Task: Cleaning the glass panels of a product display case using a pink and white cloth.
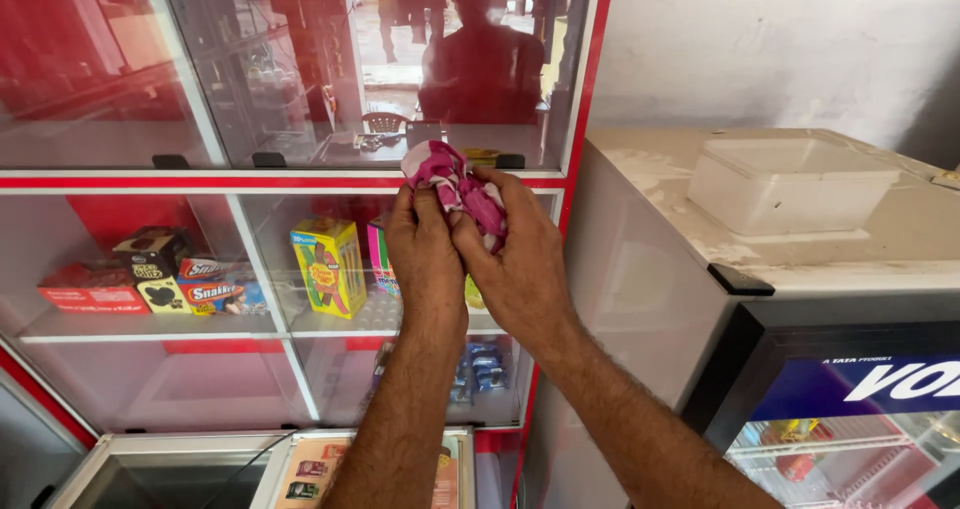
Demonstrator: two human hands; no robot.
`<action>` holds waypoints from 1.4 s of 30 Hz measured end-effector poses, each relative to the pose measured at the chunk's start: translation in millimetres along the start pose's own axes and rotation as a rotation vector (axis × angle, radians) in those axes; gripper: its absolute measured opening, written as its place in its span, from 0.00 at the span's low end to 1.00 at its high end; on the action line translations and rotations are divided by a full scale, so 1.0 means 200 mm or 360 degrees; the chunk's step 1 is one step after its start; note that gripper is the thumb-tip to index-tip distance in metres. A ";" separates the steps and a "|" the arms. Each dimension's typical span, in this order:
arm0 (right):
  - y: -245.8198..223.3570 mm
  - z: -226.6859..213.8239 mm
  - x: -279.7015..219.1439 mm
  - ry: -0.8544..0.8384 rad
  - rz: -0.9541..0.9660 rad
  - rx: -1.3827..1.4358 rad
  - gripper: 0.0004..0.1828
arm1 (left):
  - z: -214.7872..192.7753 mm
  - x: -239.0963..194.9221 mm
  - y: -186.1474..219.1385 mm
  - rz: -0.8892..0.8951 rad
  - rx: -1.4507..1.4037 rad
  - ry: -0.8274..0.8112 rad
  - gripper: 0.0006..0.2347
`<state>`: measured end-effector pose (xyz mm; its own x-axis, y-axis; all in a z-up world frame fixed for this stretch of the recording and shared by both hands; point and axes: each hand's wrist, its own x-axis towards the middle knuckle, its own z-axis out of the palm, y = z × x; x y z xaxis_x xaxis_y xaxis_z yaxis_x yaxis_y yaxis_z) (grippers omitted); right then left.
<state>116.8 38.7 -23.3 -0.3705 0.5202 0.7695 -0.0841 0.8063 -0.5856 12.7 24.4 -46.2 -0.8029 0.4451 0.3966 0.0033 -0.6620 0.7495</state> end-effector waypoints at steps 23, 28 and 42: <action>0.03 -0.09 -0.09 0.0111 -0.0099 0.0393 0.20 | 0.02 -0.16 -0.01 0.0302 0.0628 0.0255 0.15; 0.02 -0.10 -0.09 0.0085 -0.0139 0.0474 0.19 | 0.04 -0.19 0.04 0.0314 0.0598 0.0377 0.16; -0.04 -0.03 -0.09 0.0187 0.0037 0.0806 0.15 | 0.03 -0.27 0.11 0.0288 0.0515 0.0261 0.17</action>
<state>129.3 25.1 -30.6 -0.2736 0.5881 0.7611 -0.5250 0.5717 -0.6305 59.9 -9.7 -47.2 -0.8564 0.2193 0.4675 0.3200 -0.4851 0.8138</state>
